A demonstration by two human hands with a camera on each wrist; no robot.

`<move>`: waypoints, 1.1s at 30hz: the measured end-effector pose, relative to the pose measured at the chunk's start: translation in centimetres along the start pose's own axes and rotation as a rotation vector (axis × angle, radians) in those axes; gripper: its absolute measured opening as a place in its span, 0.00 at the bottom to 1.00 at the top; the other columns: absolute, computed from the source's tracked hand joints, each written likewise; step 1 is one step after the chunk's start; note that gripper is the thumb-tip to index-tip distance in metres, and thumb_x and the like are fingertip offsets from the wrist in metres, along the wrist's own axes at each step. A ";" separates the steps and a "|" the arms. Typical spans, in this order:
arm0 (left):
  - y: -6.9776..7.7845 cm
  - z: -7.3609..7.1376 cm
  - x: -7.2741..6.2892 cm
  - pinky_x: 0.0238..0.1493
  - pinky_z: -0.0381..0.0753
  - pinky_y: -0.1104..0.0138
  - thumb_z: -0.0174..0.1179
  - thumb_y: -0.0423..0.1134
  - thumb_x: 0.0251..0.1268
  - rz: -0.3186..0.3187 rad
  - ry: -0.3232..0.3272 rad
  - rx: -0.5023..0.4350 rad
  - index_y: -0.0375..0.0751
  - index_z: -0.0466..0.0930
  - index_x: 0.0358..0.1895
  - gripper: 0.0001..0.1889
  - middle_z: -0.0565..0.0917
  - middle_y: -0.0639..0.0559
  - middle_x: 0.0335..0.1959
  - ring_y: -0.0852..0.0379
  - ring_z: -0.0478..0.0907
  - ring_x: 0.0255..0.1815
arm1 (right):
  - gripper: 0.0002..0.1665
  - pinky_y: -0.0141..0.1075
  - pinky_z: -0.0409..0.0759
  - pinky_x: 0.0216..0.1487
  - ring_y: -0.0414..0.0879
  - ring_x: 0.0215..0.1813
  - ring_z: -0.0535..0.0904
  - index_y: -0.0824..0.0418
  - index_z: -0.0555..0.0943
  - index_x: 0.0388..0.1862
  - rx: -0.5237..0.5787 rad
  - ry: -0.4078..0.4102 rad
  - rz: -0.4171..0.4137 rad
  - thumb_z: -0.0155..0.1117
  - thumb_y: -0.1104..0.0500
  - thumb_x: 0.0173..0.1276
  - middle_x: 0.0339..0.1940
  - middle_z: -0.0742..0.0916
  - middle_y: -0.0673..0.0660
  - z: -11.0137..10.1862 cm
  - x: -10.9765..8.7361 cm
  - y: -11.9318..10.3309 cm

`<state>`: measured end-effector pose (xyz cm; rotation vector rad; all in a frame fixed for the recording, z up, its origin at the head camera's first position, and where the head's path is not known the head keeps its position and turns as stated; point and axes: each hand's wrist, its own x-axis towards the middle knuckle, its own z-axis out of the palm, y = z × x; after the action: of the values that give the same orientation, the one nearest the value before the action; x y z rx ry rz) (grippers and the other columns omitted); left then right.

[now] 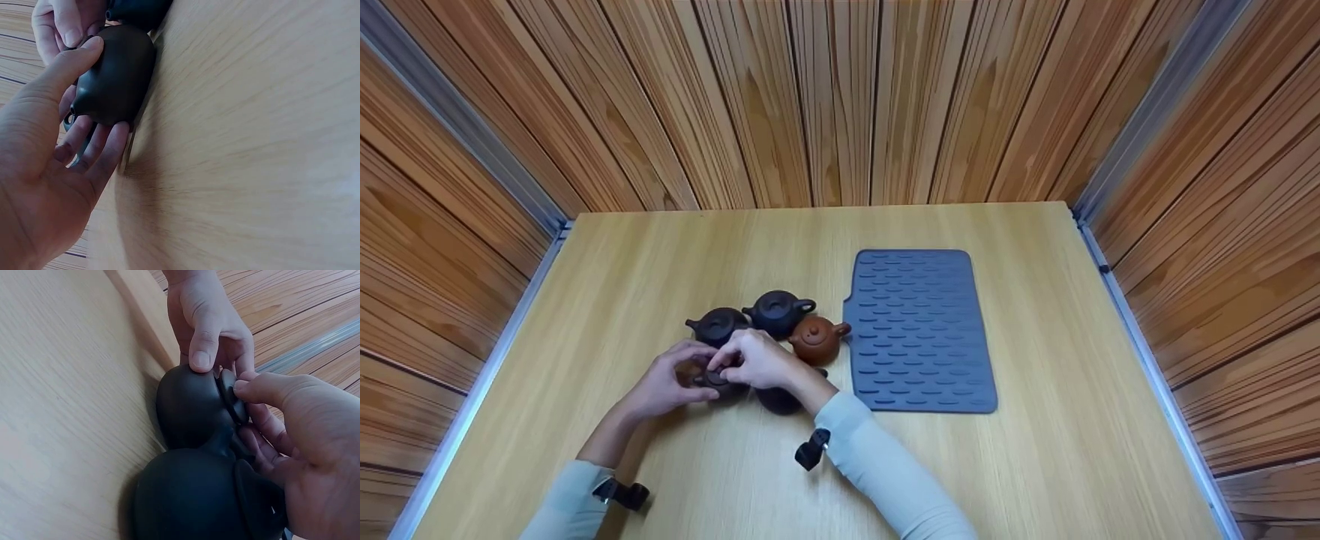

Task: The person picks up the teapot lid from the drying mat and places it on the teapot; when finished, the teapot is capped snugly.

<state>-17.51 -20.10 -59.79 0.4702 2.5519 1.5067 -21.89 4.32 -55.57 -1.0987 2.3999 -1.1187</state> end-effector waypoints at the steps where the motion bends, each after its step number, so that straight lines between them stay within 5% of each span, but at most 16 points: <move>1: 0.0 0.0 0.0 0.69 0.83 0.58 0.88 0.38 0.57 0.000 0.000 0.001 0.41 0.89 0.66 0.31 0.86 0.41 0.63 0.45 0.85 0.64 | 0.12 0.31 0.77 0.55 0.45 0.52 0.82 0.54 0.97 0.53 -0.001 -0.001 0.002 0.77 0.62 0.74 0.48 0.91 0.58 0.0 0.0 0.0; 33: 0.2 -0.2 0.0 0.69 0.81 0.57 0.87 0.38 0.58 -0.013 -0.010 -0.002 0.42 0.89 0.65 0.30 0.85 0.41 0.63 0.46 0.83 0.64 | 0.16 0.33 0.76 0.58 0.42 0.53 0.79 0.54 0.95 0.57 0.034 -0.049 0.036 0.78 0.61 0.72 0.52 0.88 0.59 -0.3 0.1 -0.1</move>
<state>-17.54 -20.19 -59.51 0.4582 2.5411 1.4988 -22.03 4.39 -55.24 -1.0551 2.3451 -1.1035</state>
